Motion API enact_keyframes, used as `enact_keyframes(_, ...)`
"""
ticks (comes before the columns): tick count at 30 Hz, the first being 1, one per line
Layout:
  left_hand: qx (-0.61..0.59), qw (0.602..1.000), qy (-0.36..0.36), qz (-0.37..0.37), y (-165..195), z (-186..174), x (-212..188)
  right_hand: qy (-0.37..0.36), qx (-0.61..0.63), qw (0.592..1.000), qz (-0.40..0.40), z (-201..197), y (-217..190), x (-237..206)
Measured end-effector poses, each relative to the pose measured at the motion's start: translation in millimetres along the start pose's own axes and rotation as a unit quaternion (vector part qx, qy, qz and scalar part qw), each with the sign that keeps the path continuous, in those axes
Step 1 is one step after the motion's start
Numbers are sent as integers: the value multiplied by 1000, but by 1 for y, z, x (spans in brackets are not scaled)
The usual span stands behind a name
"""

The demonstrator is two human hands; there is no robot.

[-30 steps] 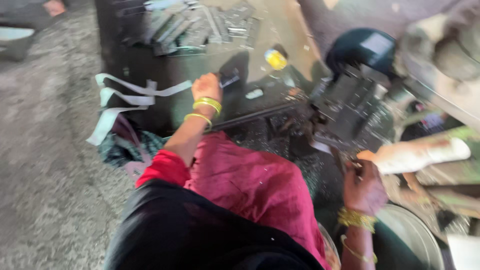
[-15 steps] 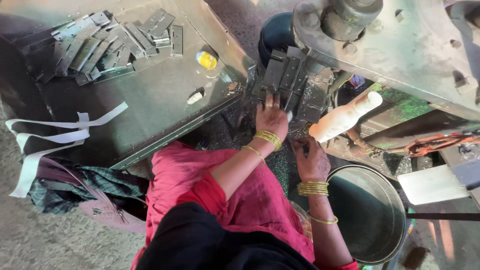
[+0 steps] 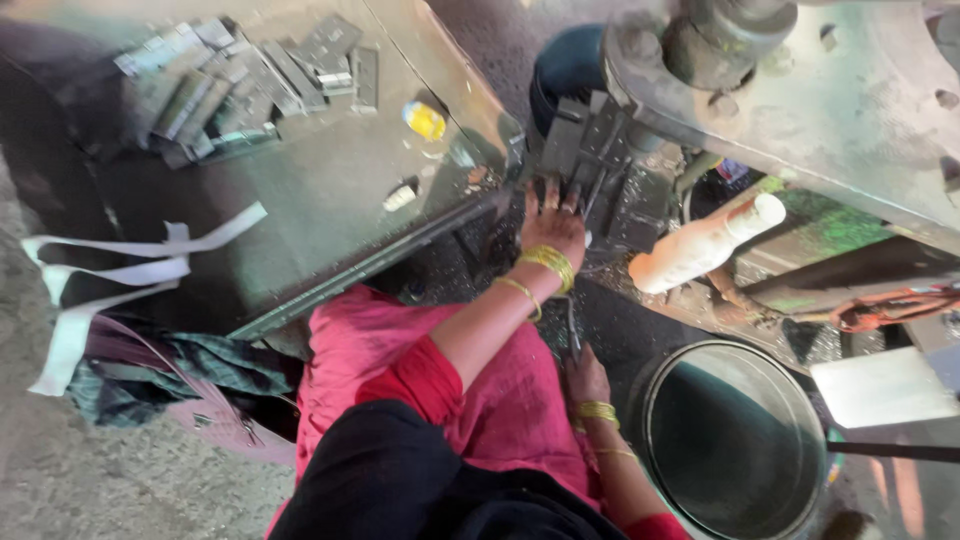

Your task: The person sits on the floor and repeatedly places small metal pieces into a press machine, activates the press, and removes the processed pieces. The person handles the metal pieces one at a time and places the finished pieces on a nearby metal tray.

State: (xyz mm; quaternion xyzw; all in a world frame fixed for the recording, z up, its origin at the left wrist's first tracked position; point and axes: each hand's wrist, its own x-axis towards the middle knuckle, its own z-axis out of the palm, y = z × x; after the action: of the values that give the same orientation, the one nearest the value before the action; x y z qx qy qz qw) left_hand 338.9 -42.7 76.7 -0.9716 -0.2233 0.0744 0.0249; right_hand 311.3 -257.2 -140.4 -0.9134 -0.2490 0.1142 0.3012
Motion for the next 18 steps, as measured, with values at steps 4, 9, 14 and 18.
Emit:
enact_keyframes(4, -22, 998, -30, 54, 0, 1, 3, -77, -34, 992, 97, -40, 3, 23)
enact_keyframes(9, -7, 996, 86, 23, 12, 8, 23, -80, -61, 990, 98, -43, -10, 13)
enact_keyframes(14, -48, 998, 15, 37, 6, -3, 13, -29, -39, 997, 62, -18, -13, 5)
enact_keyframes(18, -20, 998, -31, 43, 3, -30, 18, -73, -71, 993, 66, -43, 4, 25)
